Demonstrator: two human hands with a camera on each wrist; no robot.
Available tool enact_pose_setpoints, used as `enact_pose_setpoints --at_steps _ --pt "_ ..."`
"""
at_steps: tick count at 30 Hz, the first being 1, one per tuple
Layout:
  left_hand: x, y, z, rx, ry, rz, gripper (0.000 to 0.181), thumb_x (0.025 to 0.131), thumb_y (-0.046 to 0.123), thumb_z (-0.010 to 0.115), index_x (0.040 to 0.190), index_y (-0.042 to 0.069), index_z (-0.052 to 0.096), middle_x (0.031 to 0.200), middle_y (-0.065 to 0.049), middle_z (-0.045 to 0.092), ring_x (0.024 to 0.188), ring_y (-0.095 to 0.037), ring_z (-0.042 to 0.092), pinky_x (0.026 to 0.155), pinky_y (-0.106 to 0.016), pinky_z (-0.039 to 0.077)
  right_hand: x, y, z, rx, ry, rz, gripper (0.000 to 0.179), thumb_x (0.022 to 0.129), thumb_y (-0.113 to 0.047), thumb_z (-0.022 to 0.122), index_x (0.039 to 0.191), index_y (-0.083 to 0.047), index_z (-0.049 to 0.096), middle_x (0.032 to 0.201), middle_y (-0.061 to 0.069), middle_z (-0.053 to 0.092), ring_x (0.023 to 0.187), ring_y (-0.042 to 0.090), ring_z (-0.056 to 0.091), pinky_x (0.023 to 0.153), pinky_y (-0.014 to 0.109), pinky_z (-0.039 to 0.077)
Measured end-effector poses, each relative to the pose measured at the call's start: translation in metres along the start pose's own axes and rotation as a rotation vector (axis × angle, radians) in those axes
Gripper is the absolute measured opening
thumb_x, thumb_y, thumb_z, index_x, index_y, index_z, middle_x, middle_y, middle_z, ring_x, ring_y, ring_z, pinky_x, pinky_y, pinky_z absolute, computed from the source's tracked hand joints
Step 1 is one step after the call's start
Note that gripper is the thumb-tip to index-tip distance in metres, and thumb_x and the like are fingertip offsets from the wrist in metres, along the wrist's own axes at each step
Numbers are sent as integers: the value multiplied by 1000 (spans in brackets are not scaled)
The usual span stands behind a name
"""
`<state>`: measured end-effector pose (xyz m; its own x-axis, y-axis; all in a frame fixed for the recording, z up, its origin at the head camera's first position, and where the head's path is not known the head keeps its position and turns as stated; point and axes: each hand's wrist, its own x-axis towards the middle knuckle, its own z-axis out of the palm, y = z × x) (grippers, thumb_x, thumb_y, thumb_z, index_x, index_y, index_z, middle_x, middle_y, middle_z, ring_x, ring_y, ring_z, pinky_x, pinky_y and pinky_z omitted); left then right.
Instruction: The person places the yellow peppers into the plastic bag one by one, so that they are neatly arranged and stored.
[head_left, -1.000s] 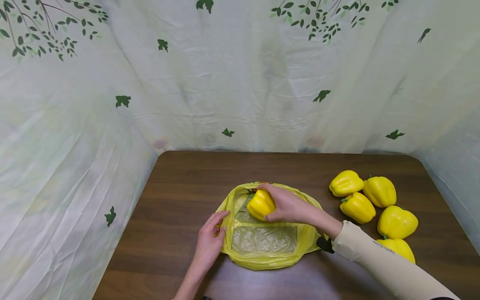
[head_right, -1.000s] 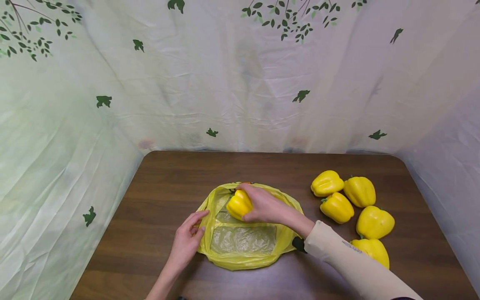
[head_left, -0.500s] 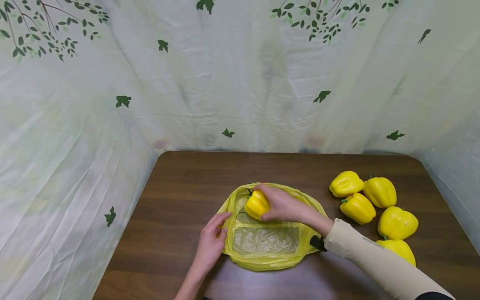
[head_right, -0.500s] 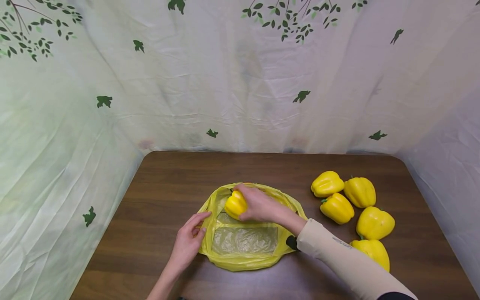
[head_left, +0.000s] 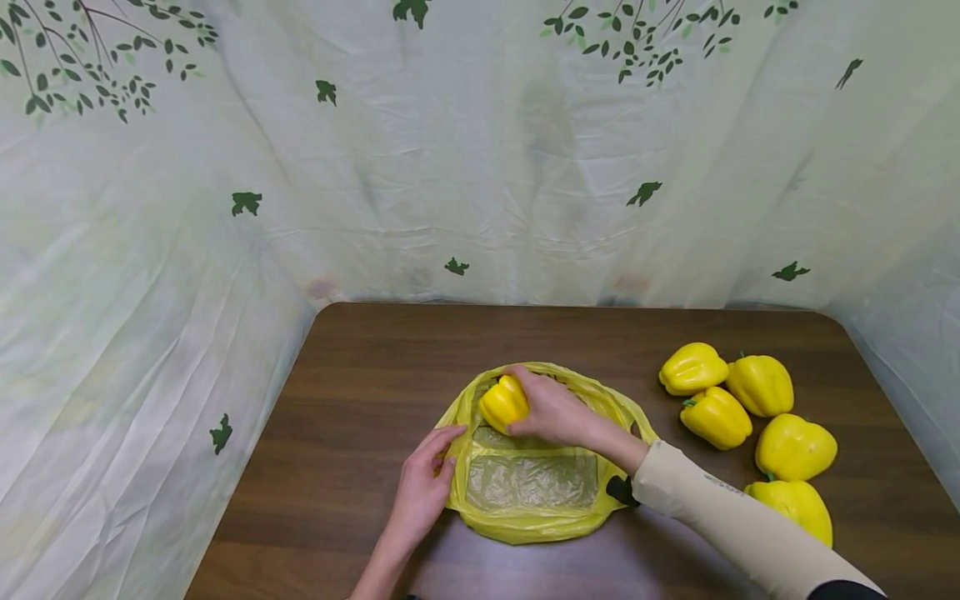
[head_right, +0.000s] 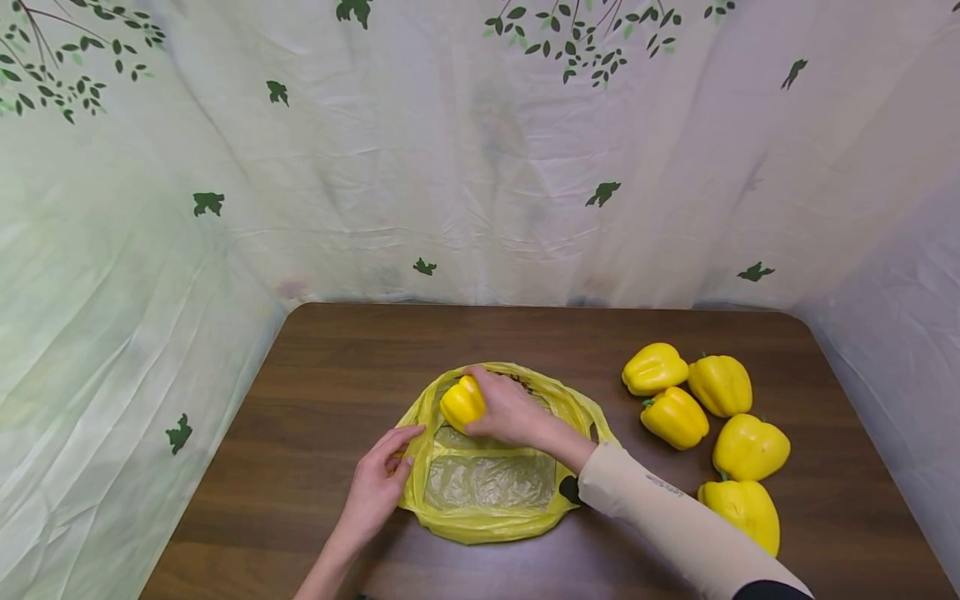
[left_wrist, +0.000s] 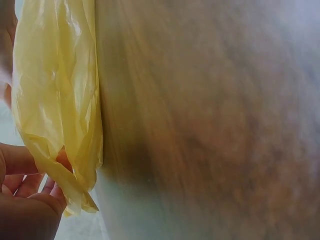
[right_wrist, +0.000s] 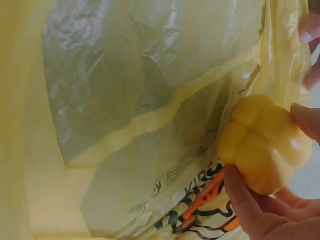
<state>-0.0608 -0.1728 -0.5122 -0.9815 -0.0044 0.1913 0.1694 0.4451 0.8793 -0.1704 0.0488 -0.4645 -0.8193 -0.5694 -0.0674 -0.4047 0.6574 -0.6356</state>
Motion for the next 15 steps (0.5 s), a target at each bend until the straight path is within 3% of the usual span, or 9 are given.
enact_pose_setpoints --at_steps 9,15 --pt "0 3 0 -1 -14 -43 46 84 -19 60 122 6 68 122 2 63 108 -19 59 79 -28 53 4 1 7 37 41 40 82 75 -33 85 141 -12 43 108 1 61 86 15 57 74 35 49" --pt "0 5 0 -2 -27 -47 46 84 -18 59 123 6 67 123 1 63 109 -19 59 81 -30 53 6 2 9 30 50 81 85 76 -36 84 145 -10 40 114 4 61 89 16 58 77 35 49"
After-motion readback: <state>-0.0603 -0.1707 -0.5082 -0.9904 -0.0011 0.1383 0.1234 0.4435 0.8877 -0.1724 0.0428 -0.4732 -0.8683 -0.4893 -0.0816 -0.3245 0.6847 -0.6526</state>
